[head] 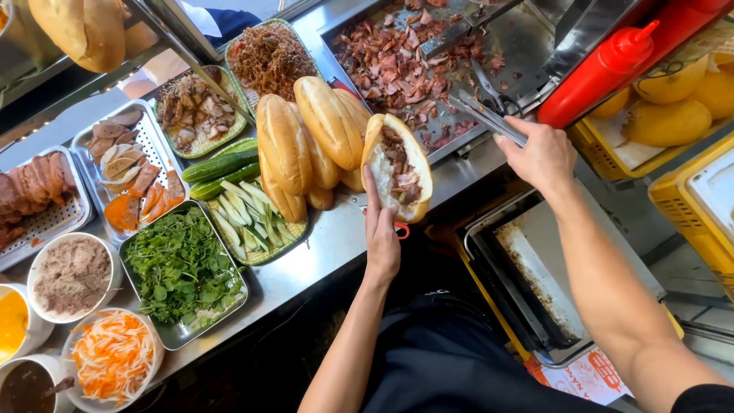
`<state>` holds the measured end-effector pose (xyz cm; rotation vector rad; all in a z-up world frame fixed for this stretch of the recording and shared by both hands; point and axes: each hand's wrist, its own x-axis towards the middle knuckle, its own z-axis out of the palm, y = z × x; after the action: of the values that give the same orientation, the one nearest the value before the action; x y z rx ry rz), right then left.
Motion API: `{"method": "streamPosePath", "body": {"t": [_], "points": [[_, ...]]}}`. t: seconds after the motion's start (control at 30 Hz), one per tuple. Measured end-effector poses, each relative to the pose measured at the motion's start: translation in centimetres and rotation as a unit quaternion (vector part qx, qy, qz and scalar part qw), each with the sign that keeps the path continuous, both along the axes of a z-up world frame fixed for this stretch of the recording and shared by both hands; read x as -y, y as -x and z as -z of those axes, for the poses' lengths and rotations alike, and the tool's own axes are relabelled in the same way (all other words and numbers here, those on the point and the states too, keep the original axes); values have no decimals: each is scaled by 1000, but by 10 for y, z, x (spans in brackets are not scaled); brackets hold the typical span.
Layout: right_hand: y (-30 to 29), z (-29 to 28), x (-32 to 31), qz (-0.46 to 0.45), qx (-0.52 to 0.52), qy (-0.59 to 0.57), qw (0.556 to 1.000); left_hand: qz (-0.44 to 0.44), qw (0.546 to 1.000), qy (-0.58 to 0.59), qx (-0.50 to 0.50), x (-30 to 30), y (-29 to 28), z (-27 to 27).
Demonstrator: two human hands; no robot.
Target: Prepare a banh mi sandwich by slicing the bread, filling it with meat and toppings, and toasting it in a press.
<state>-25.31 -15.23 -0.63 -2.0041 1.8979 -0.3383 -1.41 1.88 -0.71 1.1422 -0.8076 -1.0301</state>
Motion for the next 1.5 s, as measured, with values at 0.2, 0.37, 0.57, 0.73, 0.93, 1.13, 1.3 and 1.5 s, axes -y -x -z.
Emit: {"method": "streamPosePath", "body": {"t": [0.2, 0.37, 0.57, 0.73, 0.93, 1.13, 1.3, 1.5], "points": [[-25, 20, 5, -48, 31, -26, 998, -40, 998, 22, -48, -13, -3, -7], [-45, 36, 2, -43, 26, -15, 999, -60, 996, 22, -59, -14, 2, -14], [-38, 26, -21, -76, 32, 37, 996, -69, 995, 26, -61, -3, 1, 2], [-11, -38, -55, -65, 137, 33, 988, -69, 996, 28, -46, 18, 0, 17], [-9, -115, -107, -148, 204, 55, 966, -84, 996, 21, 33, 35, 10, 0], [-20, -130, -122, -236, 148, 137, 951, -127, 987, 57, 78, 21, 20, -35], [-37, -157, -129, -257, 194, 80, 943, -212, 972, 70, 69, -14, 6, -51], [-99, -143, -160, -359, 198, 36, 911, -344, 931, 68, 102, -76, -45, -62]]}}
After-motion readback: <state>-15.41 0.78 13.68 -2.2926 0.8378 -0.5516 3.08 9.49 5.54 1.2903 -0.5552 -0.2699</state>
